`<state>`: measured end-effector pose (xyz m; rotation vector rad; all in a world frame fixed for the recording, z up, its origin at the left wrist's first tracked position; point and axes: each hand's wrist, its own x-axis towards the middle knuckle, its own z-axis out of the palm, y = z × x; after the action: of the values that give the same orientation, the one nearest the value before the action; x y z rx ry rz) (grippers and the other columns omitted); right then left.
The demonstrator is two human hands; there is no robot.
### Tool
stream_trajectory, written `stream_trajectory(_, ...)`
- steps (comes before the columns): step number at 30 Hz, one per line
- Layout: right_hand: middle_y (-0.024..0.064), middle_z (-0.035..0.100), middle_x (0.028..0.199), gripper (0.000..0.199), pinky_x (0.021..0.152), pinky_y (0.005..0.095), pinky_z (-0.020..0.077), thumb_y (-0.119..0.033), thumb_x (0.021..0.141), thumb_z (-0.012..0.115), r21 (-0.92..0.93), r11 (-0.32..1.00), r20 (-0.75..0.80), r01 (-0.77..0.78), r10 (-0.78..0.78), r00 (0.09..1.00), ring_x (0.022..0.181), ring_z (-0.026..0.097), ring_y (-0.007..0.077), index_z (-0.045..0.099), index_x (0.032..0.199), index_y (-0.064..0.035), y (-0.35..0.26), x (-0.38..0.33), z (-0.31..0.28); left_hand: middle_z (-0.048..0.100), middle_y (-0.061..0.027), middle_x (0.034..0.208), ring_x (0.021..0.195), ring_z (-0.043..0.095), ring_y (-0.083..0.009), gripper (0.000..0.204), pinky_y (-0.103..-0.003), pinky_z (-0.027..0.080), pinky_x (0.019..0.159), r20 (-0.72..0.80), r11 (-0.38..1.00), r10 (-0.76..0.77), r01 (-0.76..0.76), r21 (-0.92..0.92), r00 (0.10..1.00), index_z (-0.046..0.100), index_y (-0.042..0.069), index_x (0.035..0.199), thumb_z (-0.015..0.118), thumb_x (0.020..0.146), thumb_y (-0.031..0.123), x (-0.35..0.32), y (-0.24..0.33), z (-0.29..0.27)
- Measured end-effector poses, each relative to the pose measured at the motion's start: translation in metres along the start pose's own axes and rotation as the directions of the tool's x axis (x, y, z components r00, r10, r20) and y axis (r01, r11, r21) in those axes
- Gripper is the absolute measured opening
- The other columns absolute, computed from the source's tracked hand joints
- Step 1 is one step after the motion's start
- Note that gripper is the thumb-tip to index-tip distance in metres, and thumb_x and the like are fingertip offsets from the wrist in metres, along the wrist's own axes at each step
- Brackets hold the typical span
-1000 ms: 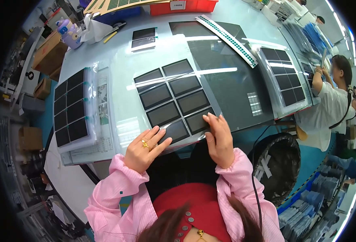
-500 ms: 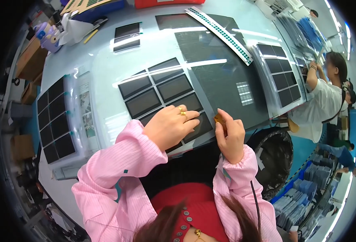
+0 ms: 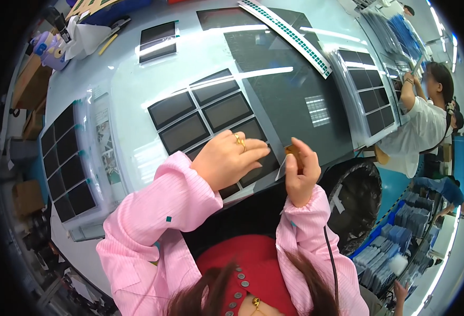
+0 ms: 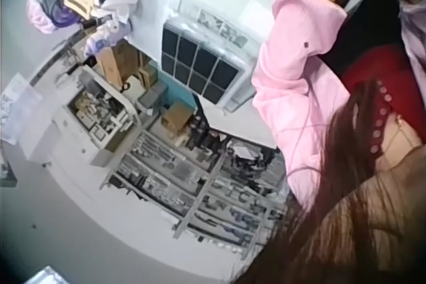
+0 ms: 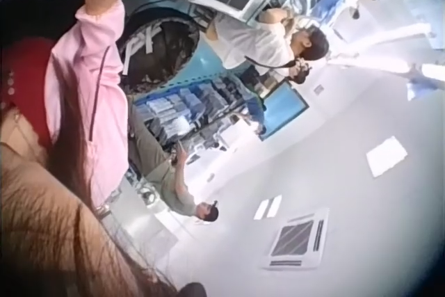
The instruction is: Applying adhesive strips and cleaning small solar cell panels on a factory workbench.
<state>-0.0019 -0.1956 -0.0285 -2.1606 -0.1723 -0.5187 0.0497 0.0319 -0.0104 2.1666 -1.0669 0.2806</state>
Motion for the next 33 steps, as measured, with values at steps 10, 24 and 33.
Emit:
stream_trajectory(10,0.0118,0.061,0.070,0.053,0.060,0.0419,0.0470,-0.012,0.103,0.063,-0.009,0.993,0.153,0.121,-0.118,0.981,0.059,0.057,0.0309,0.046,0.150,0.0033,-0.040,-0.004,0.017,0.070,-0.0019,0.080,0.076,0.066,-0.0237,0.012,-0.036,0.047,0.077,0.073,0.962,-0.075,0.091,-0.258,0.995,0.074,0.012,0.092,0.080,0.086,0.021,0.002,-0.005,-0.003)
stream_trajectory(24,0.0129,0.072,0.094,0.021,0.075,0.0444,0.0564,-0.012,0.079,0.074,-0.042,0.974,0.664,0.224,-0.140,0.735,0.090,0.070,0.0314,0.072,0.099,-0.0069,0.032,-0.152,0.047,0.055,0.0023,0.072,0.063,0.044,-0.0037,0.024,-0.024,0.036,0.057,0.071,0.776,-0.406,0.385,-0.500,0.911,0.070,-0.001,0.100,0.086,0.084,0.008,0.006,-0.005,-0.005)
stream_trajectory(33,0.0193,0.072,0.109,0.026,0.095,0.0481,0.0551,-0.020,0.087,0.070,-0.226,0.972,0.963,0.065,0.213,0.163,0.110,0.066,0.0376,0.073,0.109,-0.0079,0.151,-0.240,-0.017,0.065,-0.0045,0.075,0.064,0.060,-0.0228,0.019,-0.037,0.044,0.064,-0.027,0.838,-0.318,0.268,-0.475,0.948,0.071,0.010,0.089,0.085,0.080,0.018,0.012,-0.006,-0.005)
